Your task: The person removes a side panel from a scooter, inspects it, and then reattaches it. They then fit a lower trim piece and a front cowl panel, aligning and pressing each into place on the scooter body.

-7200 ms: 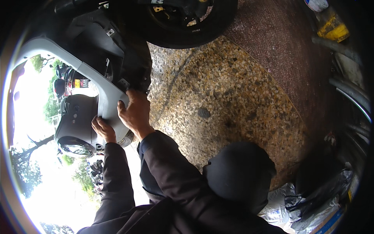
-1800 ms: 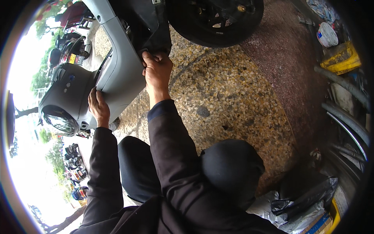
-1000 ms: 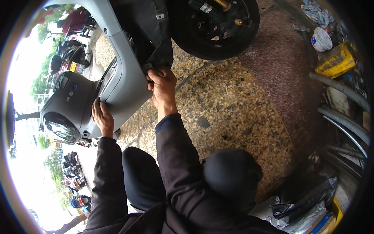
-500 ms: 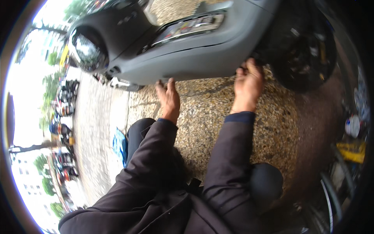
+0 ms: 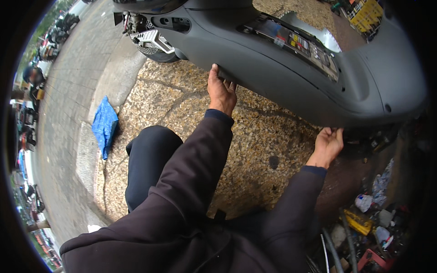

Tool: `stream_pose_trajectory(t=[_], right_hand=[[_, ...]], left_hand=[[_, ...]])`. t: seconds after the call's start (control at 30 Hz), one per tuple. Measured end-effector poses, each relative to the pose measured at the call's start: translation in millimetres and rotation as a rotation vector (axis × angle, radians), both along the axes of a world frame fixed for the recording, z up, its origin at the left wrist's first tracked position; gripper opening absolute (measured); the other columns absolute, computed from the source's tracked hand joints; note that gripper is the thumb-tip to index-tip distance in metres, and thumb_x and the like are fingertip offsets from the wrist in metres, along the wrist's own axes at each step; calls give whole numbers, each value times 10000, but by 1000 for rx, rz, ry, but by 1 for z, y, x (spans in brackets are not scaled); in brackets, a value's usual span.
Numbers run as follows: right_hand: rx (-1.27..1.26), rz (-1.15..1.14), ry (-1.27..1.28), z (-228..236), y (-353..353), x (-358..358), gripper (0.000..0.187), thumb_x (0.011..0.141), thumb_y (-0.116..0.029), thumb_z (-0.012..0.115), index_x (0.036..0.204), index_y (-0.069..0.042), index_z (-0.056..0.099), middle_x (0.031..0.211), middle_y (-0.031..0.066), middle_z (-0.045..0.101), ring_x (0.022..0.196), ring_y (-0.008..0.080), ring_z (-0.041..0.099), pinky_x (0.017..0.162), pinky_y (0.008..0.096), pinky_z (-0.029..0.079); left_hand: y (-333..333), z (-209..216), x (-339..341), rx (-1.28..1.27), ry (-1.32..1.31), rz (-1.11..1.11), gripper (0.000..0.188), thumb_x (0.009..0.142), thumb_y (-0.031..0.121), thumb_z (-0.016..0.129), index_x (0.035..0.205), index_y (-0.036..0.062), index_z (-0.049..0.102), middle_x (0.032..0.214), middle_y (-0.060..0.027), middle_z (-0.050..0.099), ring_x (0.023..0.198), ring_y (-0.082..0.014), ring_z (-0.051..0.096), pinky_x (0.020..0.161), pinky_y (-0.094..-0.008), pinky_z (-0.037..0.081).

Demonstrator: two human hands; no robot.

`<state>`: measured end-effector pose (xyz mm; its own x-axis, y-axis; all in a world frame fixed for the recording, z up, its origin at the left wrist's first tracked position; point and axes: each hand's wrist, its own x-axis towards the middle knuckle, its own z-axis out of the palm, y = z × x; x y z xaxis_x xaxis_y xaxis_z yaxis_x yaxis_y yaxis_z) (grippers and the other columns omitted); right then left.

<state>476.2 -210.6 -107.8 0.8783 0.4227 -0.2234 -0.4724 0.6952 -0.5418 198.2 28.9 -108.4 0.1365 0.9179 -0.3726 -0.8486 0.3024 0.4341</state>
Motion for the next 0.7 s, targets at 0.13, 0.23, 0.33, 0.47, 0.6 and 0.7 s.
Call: stream_pose_trajectory(t=[0.13,0.23,0.33,0.47,0.6,0.7], right_hand=[[-145,-125,-45,8,-3,3,124,1056,-143,512,1085,-73,611,982,7,649,801,126,531,607,273,407],[-401,-209,-44,30,3,-14,198,1018,-182,569,1165,-55,608,984,52,653,862,174,578,629,297,445],[-1007,-389,-163,58,12,-51,272,982,-201,618,1175,-10,616,993,79,645,832,189,581,672,310,480],[-1448,-407,-1023,98,41,-107,269,969,-132,665,1157,57,630,1011,102,664,890,182,617,795,312,513],[-1374,-184,-1629,146,132,-136,297,979,-158,672,1149,80,625,1026,124,674,926,201,634,867,329,516],[-1352,-41,-1847,160,210,-158,315,984,-198,673,1140,73,637,1037,150,694,937,206,650,868,333,521]], left_hand=[[8,-13,7,-96,25,50,550,975,392,651,1389,63,501,1399,-118,530,1310,-277,480,1132,-443,353],[10,-13,5,-171,-54,58,515,990,422,606,1363,81,507,1357,-98,552,1247,-263,511,1062,-438,387],[15,-12,-3,-203,-66,41,462,1001,436,573,1307,91,541,1281,-83,582,1171,-250,543,1005,-433,413],[34,-20,-18,-322,-236,83,489,1038,339,563,1334,-48,531,1242,-127,623,1121,-228,581,978,-375,469],[51,-28,-19,-401,-321,135,396,1045,324,552,1212,-32,598,1161,-108,650,1043,-209,593,930,-362,476],[56,-26,-14,-454,-324,183,370,1055,320,529,1144,-26,625,1134,-106,658,1017,-207,602,915,-356,479]])
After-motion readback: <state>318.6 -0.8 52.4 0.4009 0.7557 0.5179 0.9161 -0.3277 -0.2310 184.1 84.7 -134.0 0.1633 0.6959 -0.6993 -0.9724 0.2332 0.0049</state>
